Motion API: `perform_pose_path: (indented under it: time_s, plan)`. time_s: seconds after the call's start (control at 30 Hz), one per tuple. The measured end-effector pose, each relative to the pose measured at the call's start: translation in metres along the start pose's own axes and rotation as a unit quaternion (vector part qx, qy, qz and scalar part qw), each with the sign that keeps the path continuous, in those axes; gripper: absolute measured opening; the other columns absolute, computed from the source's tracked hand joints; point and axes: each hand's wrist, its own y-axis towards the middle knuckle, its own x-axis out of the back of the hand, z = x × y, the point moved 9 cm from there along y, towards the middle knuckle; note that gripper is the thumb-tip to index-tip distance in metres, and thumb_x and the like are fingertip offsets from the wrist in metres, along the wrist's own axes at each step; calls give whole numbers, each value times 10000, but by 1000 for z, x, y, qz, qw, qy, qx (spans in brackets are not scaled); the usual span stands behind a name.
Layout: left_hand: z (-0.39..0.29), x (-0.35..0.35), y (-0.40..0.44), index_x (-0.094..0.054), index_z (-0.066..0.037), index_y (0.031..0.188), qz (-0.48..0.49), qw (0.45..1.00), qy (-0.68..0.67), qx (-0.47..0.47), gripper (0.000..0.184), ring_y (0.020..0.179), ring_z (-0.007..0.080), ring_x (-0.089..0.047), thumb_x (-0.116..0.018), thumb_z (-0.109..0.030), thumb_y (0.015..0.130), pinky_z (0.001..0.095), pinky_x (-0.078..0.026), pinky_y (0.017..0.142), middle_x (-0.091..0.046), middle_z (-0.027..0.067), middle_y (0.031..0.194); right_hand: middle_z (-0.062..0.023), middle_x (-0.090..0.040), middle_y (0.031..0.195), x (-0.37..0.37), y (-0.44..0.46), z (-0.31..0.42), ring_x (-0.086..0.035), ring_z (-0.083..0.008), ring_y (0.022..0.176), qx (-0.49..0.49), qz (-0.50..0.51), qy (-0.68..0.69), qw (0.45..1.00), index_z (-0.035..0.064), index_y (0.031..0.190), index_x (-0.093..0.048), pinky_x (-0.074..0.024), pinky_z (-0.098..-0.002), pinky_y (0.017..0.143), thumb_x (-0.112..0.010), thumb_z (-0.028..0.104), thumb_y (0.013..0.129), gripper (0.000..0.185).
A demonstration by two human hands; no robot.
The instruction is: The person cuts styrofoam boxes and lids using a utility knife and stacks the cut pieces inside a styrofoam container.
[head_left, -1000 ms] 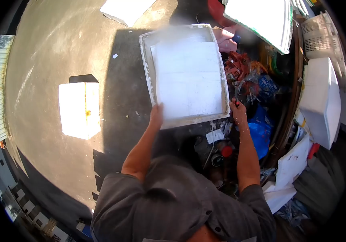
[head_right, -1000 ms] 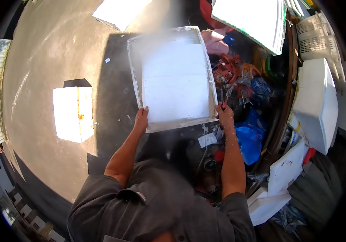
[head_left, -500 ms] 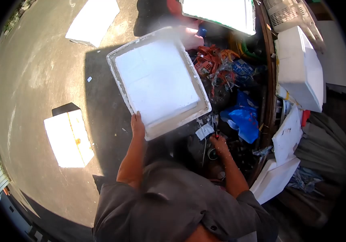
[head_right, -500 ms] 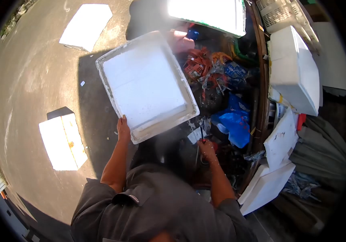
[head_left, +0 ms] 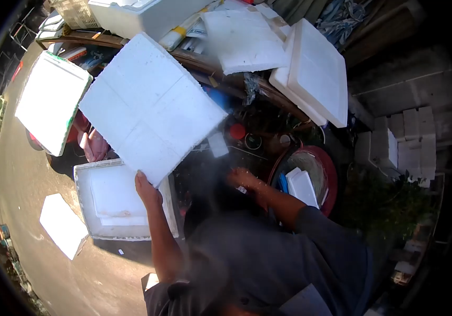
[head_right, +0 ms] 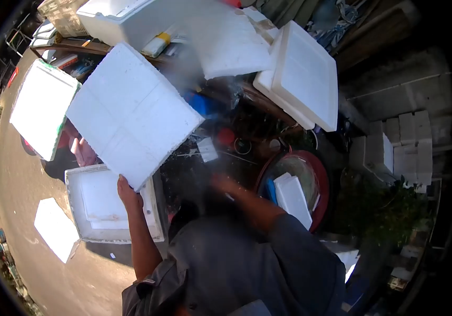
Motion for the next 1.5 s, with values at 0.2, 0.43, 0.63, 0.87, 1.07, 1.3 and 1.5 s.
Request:
perform_pose_path:
  time_s: [0.2, 0.43, 0.63, 0.87, 1.07, 1.3, 1.5]
  plan:
    - [-44, -220, 20, -498, 41, 1311, 128, 988, 86, 2, 462, 1094, 247, -584, -460, -338, 1051, 382, -477, 936, -589, 140, 1239, -172, -650, 745, 48, -82, -128, -641, -264, 664, -16, -203, -120, 972, -33, 862, -654, -498, -422, 636, -654, 355, 885, 388]
    - [-18, -337, 45, -401, 56, 1423, 153, 981, 116, 23, 596, 1174, 316, -517, -510, -379, 1030, 454, -456, 976, -488, 170, 1378, -114, -612, 680, 8, -232, -321, -603, -238, 568, -326, -541, 543, 554, 32, 916, -596, -514, -399, 520, -633, 222, 922, 194]
    - [0, -388, 49, -363, 11, 1466, 125, 980, 155, 19, 589, 1209, 339, -497, -518, -352, 1029, 493, -457, 984, -471, 165, 1408, -142, -627, 723, -1, -291, -453, -588, -254, 507, -278, -656, 662, 232, -14, 957, -531, -503, -373, 453, -667, 202, 923, 258]
    - [29, -421, 66, -335, -50, 1483, 150, 975, 158, 50, 565, 1275, 378, -457, -489, -359, 1036, 547, -477, 995, -421, 174, 1449, -167, -664, 760, -9, -282, -497, -646, -299, 597, -353, -621, 684, 145, -21, 1070, -511, -553, -443, 517, -671, 253, 928, 348]
    - [45, -438, 96, -351, -108, 1471, 227, 947, 215, 71, 553, 1238, 384, -505, -423, -445, 1039, 549, -474, 1014, -442, 175, 1431, -184, -572, 953, -14, -284, -502, -607, -310, 720, -401, -608, 682, 62, 33, 1149, -509, -538, -480, 566, -723, 361, 889, 470]
    - [59, -401, 77, -290, 35, 1463, 195, 960, 176, 96, 782, 1244, 393, -503, -345, -597, 1007, 527, -412, 1085, -432, 234, 1431, -137, -557, 1006, -3, -280, -521, -569, -250, 713, -350, -637, 685, 49, 62, 1152, -498, -553, -436, 607, -721, 348, 877, 455]
    - [93, -337, 57, -342, -6, 1456, 202, 958, 155, 135, 774, 1201, 360, -538, -401, -618, 985, 514, -406, 1090, -494, 202, 1379, -80, -546, 776, 0, -297, -490, -514, -208, 588, -322, -643, 691, 79, 102, 1021, -535, -530, -414, 557, -703, 333, 880, 319]
